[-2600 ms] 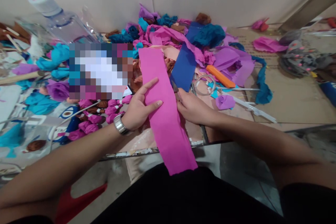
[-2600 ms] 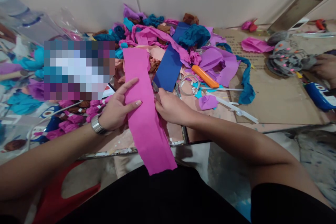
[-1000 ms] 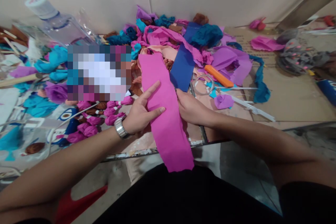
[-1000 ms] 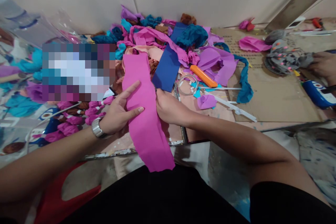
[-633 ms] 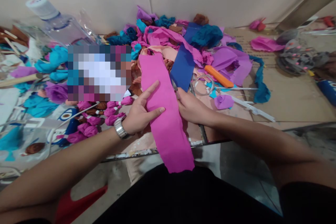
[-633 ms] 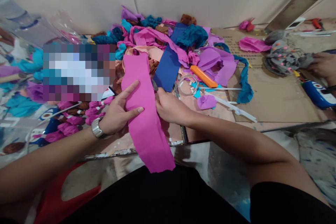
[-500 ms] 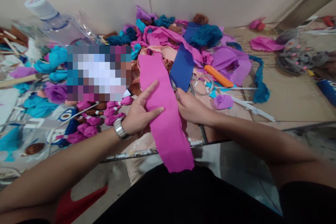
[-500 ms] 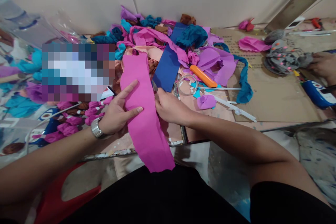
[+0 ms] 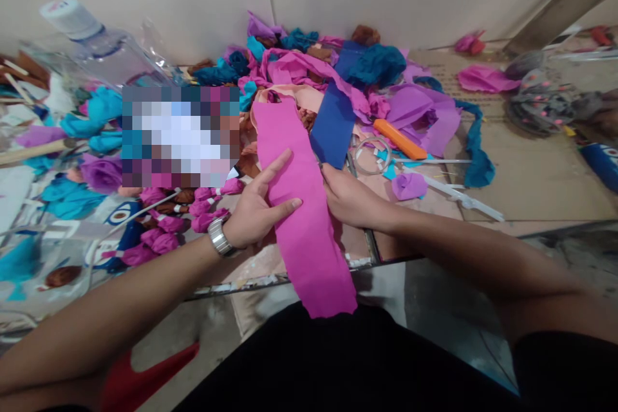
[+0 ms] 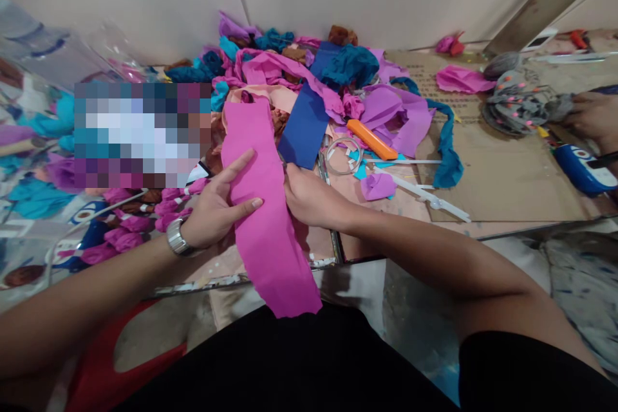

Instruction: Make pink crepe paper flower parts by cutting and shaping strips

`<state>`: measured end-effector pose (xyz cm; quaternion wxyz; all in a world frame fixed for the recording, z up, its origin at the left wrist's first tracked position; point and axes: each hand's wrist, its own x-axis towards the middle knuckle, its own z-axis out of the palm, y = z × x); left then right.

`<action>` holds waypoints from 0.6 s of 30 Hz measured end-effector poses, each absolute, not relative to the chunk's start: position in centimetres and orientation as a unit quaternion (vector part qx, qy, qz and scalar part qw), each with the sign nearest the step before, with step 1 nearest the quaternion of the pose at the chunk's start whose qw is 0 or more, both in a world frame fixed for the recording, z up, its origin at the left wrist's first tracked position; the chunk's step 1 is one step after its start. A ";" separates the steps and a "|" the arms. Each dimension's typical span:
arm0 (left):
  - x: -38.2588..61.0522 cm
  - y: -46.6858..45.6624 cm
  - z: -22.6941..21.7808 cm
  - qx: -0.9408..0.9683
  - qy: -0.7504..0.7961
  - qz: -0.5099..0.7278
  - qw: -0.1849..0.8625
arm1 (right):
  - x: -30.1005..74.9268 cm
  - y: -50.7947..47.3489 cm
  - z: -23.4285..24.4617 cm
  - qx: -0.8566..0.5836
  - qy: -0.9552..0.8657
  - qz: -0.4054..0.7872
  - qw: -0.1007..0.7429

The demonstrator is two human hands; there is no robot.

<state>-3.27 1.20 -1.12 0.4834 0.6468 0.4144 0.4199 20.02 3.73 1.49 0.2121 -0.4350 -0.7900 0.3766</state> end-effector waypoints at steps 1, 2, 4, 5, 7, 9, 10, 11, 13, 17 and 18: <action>-3.3 1.2 -1.1 0.647 0.414 0.420 0.483 | 20.0 3.7 1.5 -0.435 -0.791 0.375 0.212; -3.3 1.2 -1.1 0.648 0.414 0.419 0.483 | 20.0 3.8 1.4 -0.436 -0.791 0.374 0.211; -3.3 1.2 -1.1 0.649 0.413 0.419 0.482 | 20.1 3.8 1.3 -0.439 -0.791 0.371 0.210; -3.3 1.2 -1.1 0.650 0.413 0.419 0.482 | 20.1 3.8 1.3 -0.443 -0.790 0.369 0.208; -3.3 1.2 -1.2 0.652 0.414 0.418 0.479 | 20.2 3.9 1.2 -0.453 -0.790 0.361 0.202; -3.3 1.2 -1.2 0.653 0.414 0.420 0.475 | 20.3 3.9 1.2 -0.467 -0.789 0.350 0.192; -3.4 1.3 -1.1 0.653 0.413 0.421 0.475 | 20.3 3.9 1.2 -0.472 -0.788 0.346 0.188; -3.4 1.3 -1.1 0.653 0.413 0.422 0.475 | 20.3 4.0 1.1 -0.475 -0.788 0.345 0.186; -3.3 1.3 -1.0 0.655 0.413 0.418 0.475 | 20.3 4.0 1.1 -0.473 -0.788 0.346 0.191; -3.3 1.2 -0.8 0.663 0.414 0.409 0.471 | 20.3 4.1 1.1 -0.468 -0.789 0.345 0.198; -3.3 1.2 -0.8 0.666 0.413 0.406 0.470 | 20.3 4.1 1.2 -0.470 -0.789 0.343 0.196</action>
